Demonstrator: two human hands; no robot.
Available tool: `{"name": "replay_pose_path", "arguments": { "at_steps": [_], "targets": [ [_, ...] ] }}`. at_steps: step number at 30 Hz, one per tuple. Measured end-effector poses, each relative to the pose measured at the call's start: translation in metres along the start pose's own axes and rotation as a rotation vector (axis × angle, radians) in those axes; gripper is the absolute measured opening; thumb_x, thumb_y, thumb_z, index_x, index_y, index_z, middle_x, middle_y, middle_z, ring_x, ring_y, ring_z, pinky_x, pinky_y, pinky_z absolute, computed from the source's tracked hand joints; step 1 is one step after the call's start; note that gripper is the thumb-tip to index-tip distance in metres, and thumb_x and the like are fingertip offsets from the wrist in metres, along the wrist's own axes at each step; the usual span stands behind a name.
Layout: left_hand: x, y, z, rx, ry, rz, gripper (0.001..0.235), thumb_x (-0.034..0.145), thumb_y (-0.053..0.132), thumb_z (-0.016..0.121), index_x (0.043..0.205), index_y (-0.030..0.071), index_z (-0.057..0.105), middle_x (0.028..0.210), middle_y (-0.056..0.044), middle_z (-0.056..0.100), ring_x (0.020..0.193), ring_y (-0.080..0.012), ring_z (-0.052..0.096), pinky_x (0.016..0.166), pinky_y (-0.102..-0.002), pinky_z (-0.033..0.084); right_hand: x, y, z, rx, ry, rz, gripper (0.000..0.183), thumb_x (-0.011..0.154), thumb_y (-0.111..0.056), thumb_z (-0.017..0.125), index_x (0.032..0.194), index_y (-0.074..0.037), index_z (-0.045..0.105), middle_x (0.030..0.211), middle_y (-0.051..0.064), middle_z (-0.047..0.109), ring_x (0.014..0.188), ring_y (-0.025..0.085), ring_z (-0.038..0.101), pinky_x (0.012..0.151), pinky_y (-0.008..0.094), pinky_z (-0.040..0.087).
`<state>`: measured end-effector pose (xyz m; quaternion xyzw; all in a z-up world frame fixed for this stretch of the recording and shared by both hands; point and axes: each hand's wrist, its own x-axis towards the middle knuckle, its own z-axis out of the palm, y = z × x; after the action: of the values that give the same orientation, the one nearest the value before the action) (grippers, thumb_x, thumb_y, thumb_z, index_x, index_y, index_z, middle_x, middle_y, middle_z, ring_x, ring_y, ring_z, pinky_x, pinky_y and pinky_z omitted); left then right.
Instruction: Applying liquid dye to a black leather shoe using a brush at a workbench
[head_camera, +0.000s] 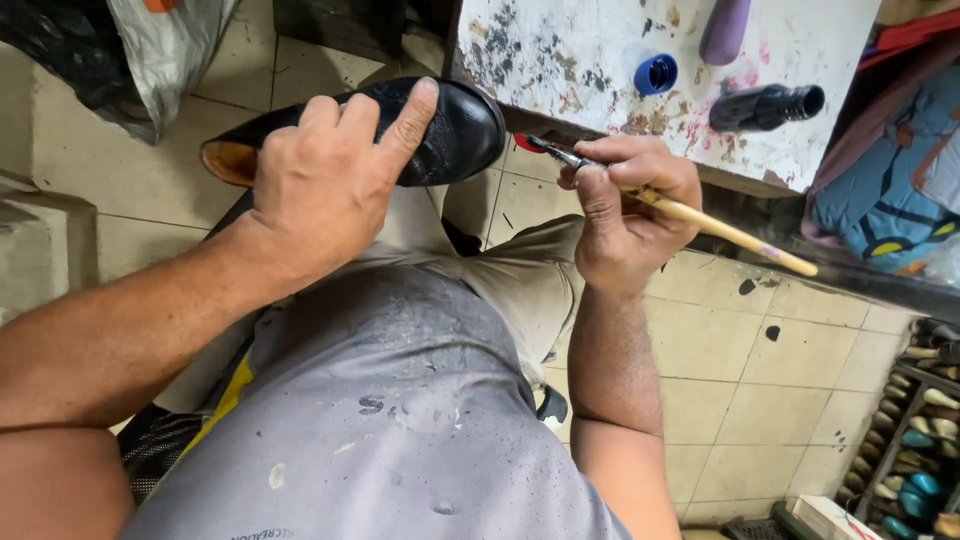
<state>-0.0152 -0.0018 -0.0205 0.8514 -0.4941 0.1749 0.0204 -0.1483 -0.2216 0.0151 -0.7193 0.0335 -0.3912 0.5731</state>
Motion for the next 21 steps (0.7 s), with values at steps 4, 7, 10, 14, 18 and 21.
{"name": "replay_pose_path", "arguments": {
  "at_steps": [4, 7, 10, 14, 18, 21],
  "targets": [
    [0.0, -0.007, 0.013, 0.043, 0.01, -0.029, 0.072, 0.089, 0.023, 0.061, 0.16, 0.028, 0.048, 0.091, 0.0, 0.048, 0.075, -0.0203, 0.05, 0.042, -0.031, 0.04, 0.011, 0.026, 0.005, 0.036, -0.101, -0.119, 0.015, 0.1, 0.002, 0.067, 0.105, -0.008, 0.057, 0.1, 0.018, 0.066, 0.083, 0.024, 0.069, 0.068, 0.031, 0.067],
    [0.0, -0.006, 0.019, 0.043, -0.035, -0.033, 0.072, 0.088, 0.022, 0.059, 0.159, 0.028, 0.049, 0.092, 0.0, 0.049, 0.073, -0.0209, 0.05, 0.041, -0.032, 0.042, 0.017, 0.04, 0.018, 0.016, -0.138, -0.066, 0.014, 0.098, -0.003, 0.071, 0.099, -0.01, 0.058, 0.099, 0.012, 0.068, 0.097, 0.026, 0.07, 0.087, 0.037, 0.063],
    [0.0, -0.004, 0.02, 0.038, -0.048, -0.039, 0.073, 0.088, 0.02, 0.06, 0.16, 0.028, 0.048, 0.09, 0.0, 0.048, 0.072, -0.0202, 0.05, 0.041, -0.031, 0.042, 0.0, 0.046, 0.006, 0.058, -0.211, 0.003, 0.017, 0.096, 0.003, 0.071, 0.096, -0.01, 0.059, 0.093, 0.011, 0.069, 0.088, 0.021, 0.071, 0.076, 0.032, 0.061],
    [-0.001, -0.007, 0.024, 0.02, -0.017, -0.004, 0.071, 0.09, 0.019, 0.058, 0.161, 0.026, 0.048, 0.09, 0.0, 0.048, 0.073, -0.0201, 0.05, 0.042, -0.031, 0.04, 0.01, 0.054, 0.01, 0.135, -0.196, 0.015, 0.017, 0.1, 0.005, 0.065, 0.1, -0.008, 0.055, 0.091, 0.014, 0.068, 0.073, 0.018, 0.068, 0.06, 0.025, 0.061],
    [0.002, -0.007, 0.022, 0.056, -0.027, -0.004, 0.072, 0.088, 0.021, 0.059, 0.159, 0.027, 0.05, 0.089, 0.002, 0.048, 0.072, -0.0187, 0.049, 0.042, -0.029, 0.039, 0.026, 0.064, 0.022, 0.164, -0.181, -0.003, 0.017, 0.102, 0.002, 0.064, 0.105, -0.011, 0.053, 0.093, 0.011, 0.065, 0.08, 0.02, 0.066, 0.068, 0.027, 0.061],
    [0.001, -0.007, 0.021, 0.047, -0.03, -0.004, 0.071, 0.09, 0.02, 0.058, 0.16, 0.027, 0.048, 0.089, 0.001, 0.047, 0.072, -0.0192, 0.049, 0.042, -0.03, 0.039, 0.013, 0.061, 0.013, 0.171, -0.226, -0.005, 0.018, 0.101, 0.003, 0.065, 0.103, -0.011, 0.054, 0.093, 0.011, 0.066, 0.08, 0.018, 0.067, 0.068, 0.026, 0.06]
  ]
}}
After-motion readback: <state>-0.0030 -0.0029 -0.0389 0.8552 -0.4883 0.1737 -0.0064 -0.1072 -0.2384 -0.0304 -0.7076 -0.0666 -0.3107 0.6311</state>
